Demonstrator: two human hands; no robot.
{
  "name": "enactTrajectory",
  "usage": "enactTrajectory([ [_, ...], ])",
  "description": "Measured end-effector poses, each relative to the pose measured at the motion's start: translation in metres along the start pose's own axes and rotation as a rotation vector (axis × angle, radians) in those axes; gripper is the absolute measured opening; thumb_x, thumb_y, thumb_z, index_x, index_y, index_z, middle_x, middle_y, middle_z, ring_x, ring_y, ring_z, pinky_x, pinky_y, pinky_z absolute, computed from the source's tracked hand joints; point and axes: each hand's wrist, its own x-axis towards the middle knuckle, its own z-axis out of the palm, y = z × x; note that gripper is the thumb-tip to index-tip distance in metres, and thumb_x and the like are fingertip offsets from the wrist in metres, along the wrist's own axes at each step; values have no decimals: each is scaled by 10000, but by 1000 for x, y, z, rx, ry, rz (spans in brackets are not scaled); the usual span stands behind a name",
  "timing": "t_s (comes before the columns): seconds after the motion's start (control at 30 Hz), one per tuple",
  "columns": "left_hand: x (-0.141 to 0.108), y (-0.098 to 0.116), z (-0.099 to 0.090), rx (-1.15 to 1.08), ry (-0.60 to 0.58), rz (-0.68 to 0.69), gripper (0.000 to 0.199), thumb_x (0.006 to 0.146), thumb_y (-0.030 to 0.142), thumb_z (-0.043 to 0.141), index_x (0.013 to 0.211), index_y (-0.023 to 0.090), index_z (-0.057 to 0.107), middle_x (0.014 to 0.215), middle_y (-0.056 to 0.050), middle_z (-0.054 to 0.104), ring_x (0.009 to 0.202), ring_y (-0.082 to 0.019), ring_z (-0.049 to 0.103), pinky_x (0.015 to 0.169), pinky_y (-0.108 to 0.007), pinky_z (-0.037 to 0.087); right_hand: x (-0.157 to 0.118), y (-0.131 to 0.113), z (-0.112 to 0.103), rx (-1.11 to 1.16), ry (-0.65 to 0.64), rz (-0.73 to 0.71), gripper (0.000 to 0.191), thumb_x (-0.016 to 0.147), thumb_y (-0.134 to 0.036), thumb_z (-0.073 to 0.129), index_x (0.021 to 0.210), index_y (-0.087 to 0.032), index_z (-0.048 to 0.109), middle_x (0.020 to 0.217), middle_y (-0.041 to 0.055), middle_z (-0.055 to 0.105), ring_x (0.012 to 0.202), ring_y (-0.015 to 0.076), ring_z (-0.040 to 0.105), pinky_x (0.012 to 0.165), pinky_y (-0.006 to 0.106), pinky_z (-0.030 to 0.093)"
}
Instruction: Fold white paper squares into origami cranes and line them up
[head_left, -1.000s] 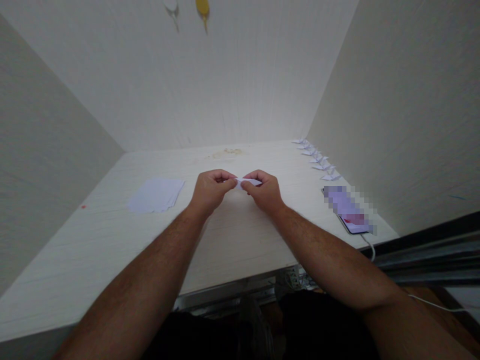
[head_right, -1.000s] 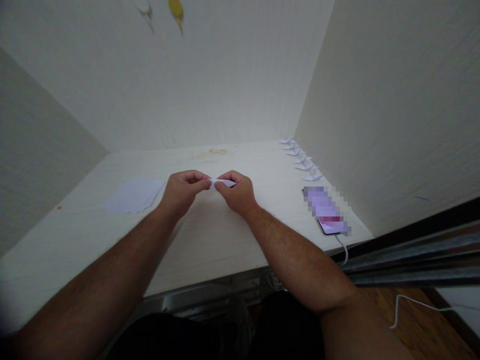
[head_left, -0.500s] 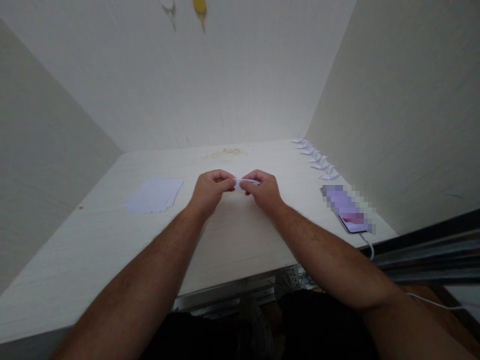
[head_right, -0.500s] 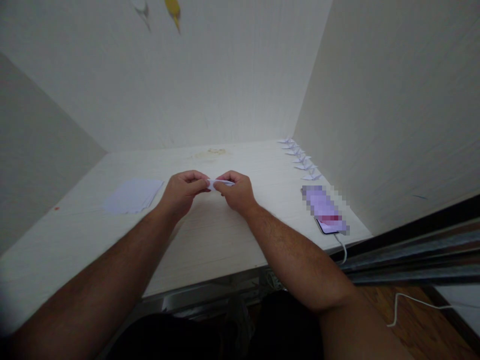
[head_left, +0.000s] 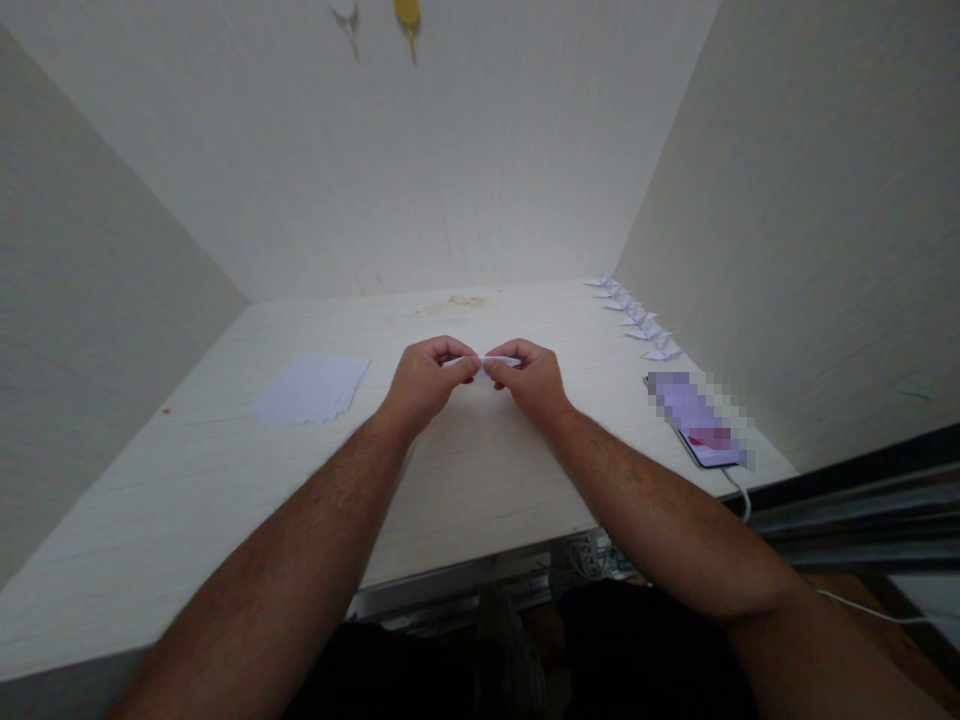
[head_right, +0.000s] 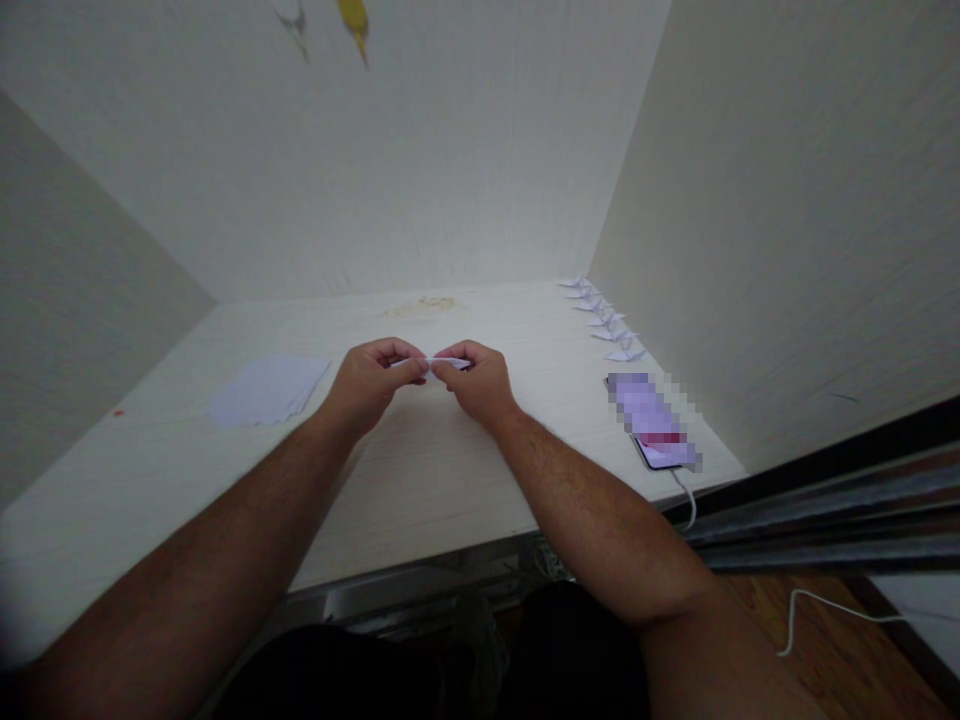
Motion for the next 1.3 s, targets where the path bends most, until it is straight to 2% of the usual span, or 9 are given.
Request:
enactTrajectory([
  [0.6,0,-2,-1,148,91,39,95,664,275,764,683,193,721,682,-8,704,602,-128,569,635,-282,456,1,1,1,42,3,-29,186,677,-358,743,698,-192,661,593,-24,639,526,102,536,529,254,446],
  [0.9,0,-2,-1,196,16,54,113,683,290,765,679,184,726,677,-17,699,631,-131,582,671,-289,453,1,2,1,-57,-31,-74,200,706,-381,728,677,-197,656,621,-9,643,595,126,565,592,276,468],
  [1.13,2,-12,5,-44,23,11,129,613,254,799,634,161,712,614,-30,683,586,-133,586,636,-294,469,4,4,-3,-158,-20,-149,156,744,-324,706,679,-190,657,642,-12,642,626,123,565,634,278,461],
  [1.3,7,-20,7,-135,25,-60,185,575,252,834,663,148,709,621,-41,687,586,-144,606,621,-298,490,7,11,-2,-118,-3,-61,174,751,-351,718,720,-183,682,645,-11,644,598,112,555,602,265,468],
])
